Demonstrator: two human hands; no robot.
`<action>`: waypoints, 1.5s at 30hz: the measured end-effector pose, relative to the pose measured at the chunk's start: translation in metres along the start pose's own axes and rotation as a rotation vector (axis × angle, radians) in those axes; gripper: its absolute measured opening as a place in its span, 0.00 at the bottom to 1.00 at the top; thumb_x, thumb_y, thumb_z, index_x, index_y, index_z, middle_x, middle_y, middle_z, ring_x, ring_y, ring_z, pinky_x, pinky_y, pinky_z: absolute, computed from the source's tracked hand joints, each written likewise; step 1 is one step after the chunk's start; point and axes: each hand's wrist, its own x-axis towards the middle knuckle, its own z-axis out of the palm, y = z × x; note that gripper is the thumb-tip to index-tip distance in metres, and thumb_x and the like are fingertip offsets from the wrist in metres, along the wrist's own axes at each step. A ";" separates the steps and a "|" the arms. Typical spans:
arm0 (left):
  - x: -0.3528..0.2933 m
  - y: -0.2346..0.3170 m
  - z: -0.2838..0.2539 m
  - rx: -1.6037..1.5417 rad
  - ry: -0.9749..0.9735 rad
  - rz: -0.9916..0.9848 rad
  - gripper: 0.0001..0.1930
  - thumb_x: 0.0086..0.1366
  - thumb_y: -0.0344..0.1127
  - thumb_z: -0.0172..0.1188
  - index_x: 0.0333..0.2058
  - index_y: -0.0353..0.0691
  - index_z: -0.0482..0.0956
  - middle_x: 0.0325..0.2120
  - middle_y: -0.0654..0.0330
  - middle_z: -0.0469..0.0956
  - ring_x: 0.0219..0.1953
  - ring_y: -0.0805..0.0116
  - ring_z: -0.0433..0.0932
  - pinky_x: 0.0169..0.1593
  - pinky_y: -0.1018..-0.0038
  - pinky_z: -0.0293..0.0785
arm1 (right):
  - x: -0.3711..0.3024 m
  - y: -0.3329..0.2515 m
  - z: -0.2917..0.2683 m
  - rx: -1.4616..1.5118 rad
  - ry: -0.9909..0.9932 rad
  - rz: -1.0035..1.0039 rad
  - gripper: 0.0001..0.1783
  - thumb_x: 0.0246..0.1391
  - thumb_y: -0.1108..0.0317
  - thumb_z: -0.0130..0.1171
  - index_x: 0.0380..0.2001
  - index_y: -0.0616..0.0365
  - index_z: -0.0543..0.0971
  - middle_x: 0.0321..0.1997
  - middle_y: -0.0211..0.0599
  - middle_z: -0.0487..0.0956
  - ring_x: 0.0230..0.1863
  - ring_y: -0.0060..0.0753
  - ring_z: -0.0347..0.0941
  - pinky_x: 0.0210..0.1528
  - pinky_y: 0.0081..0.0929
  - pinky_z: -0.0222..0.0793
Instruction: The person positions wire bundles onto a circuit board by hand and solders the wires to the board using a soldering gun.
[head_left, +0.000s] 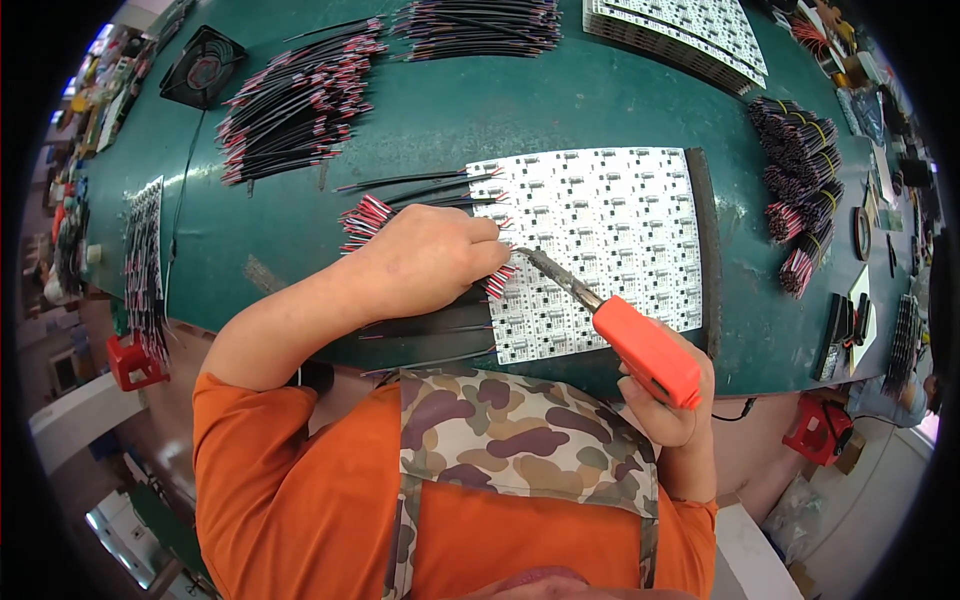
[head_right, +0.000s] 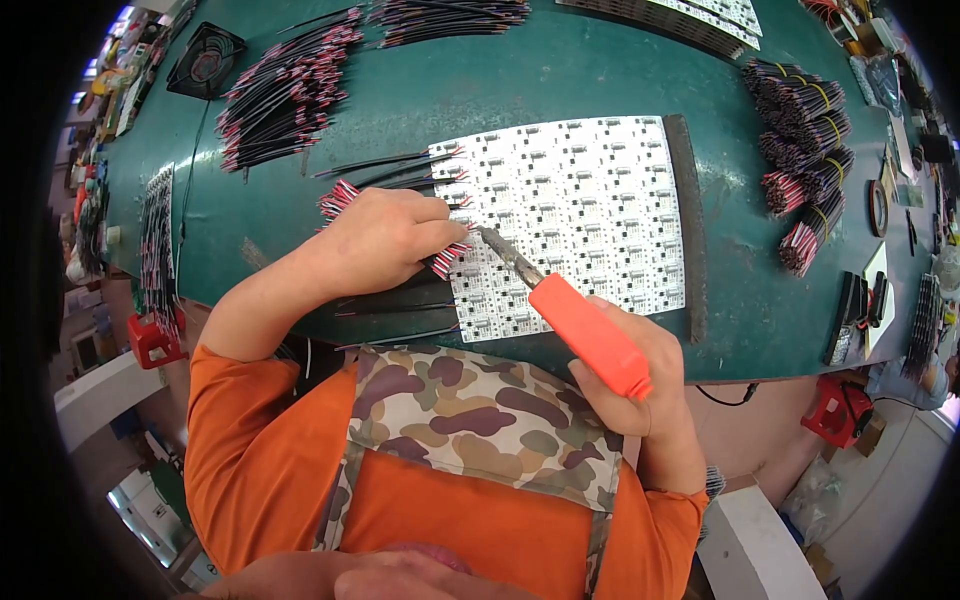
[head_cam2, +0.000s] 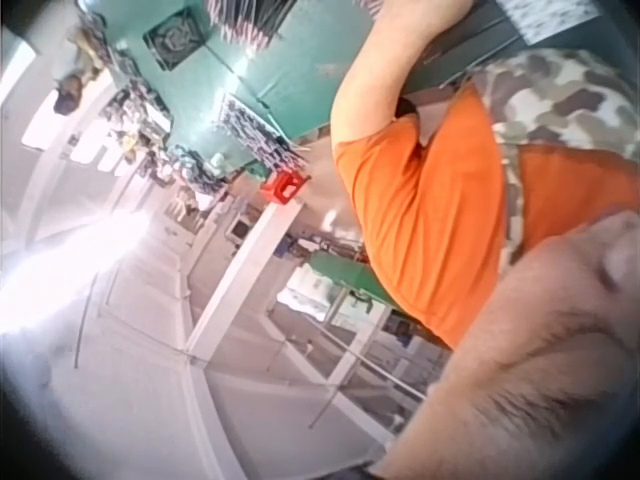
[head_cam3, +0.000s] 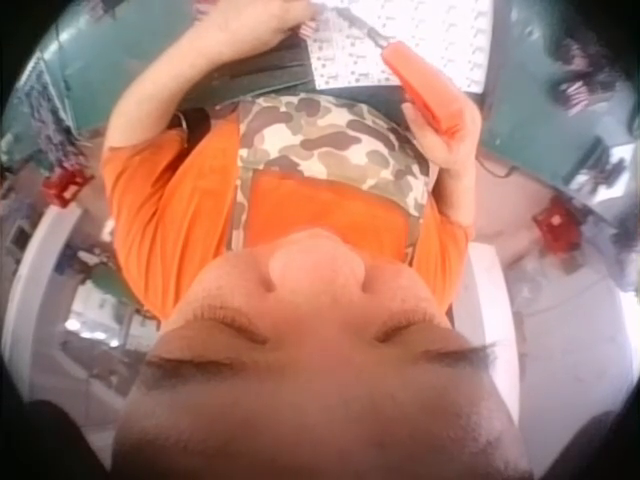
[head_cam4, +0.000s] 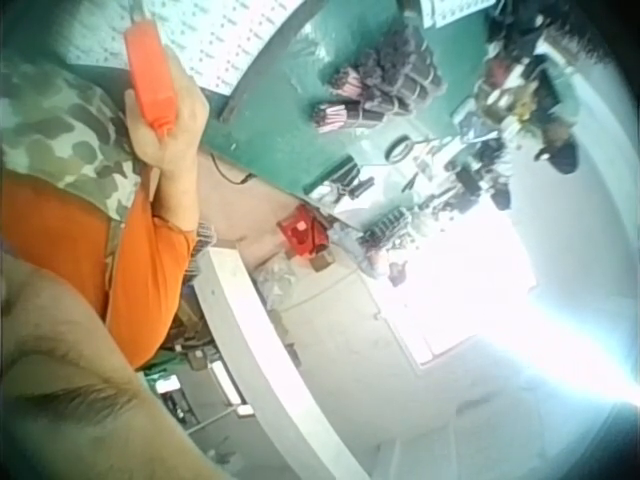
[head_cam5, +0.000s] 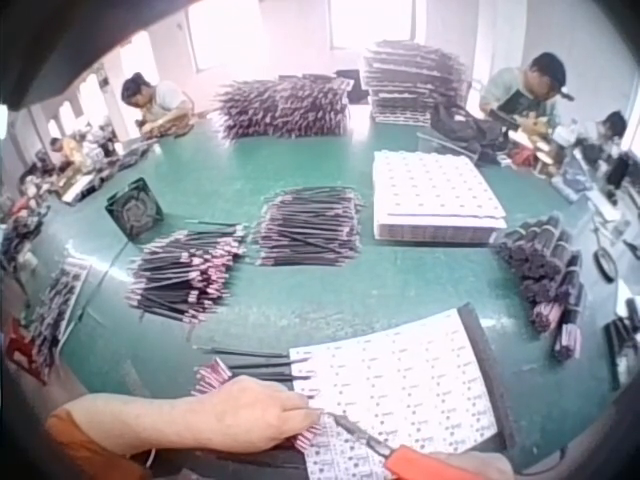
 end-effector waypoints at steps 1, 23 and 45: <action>0.000 0.000 0.000 0.002 -0.009 -0.001 0.06 0.57 0.30 0.57 0.34 0.39 0.78 0.30 0.58 0.77 0.36 0.55 0.81 0.37 0.60 0.78 | -0.001 -0.001 0.002 -0.011 0.025 -0.004 0.28 0.42 0.74 0.68 0.50 0.70 0.78 0.49 0.54 0.82 0.42 0.52 0.83 0.45 0.36 0.78; 0.002 0.002 -0.003 0.015 -0.036 -0.011 0.05 0.58 0.30 0.56 0.33 0.38 0.78 0.31 0.56 0.78 0.36 0.54 0.81 0.38 0.60 0.78 | -0.002 -0.003 -0.004 -0.053 0.019 -0.038 0.25 0.41 0.73 0.68 0.47 0.68 0.80 0.50 0.55 0.81 0.46 0.56 0.82 0.49 0.39 0.78; 0.004 -0.001 -0.003 0.005 -0.039 0.033 0.05 0.58 0.30 0.56 0.32 0.38 0.78 0.31 0.57 0.77 0.37 0.54 0.80 0.39 0.60 0.78 | -0.003 -0.007 0.002 -0.028 0.025 -0.007 0.26 0.43 0.74 0.69 0.49 0.70 0.78 0.48 0.52 0.83 0.43 0.51 0.83 0.45 0.36 0.78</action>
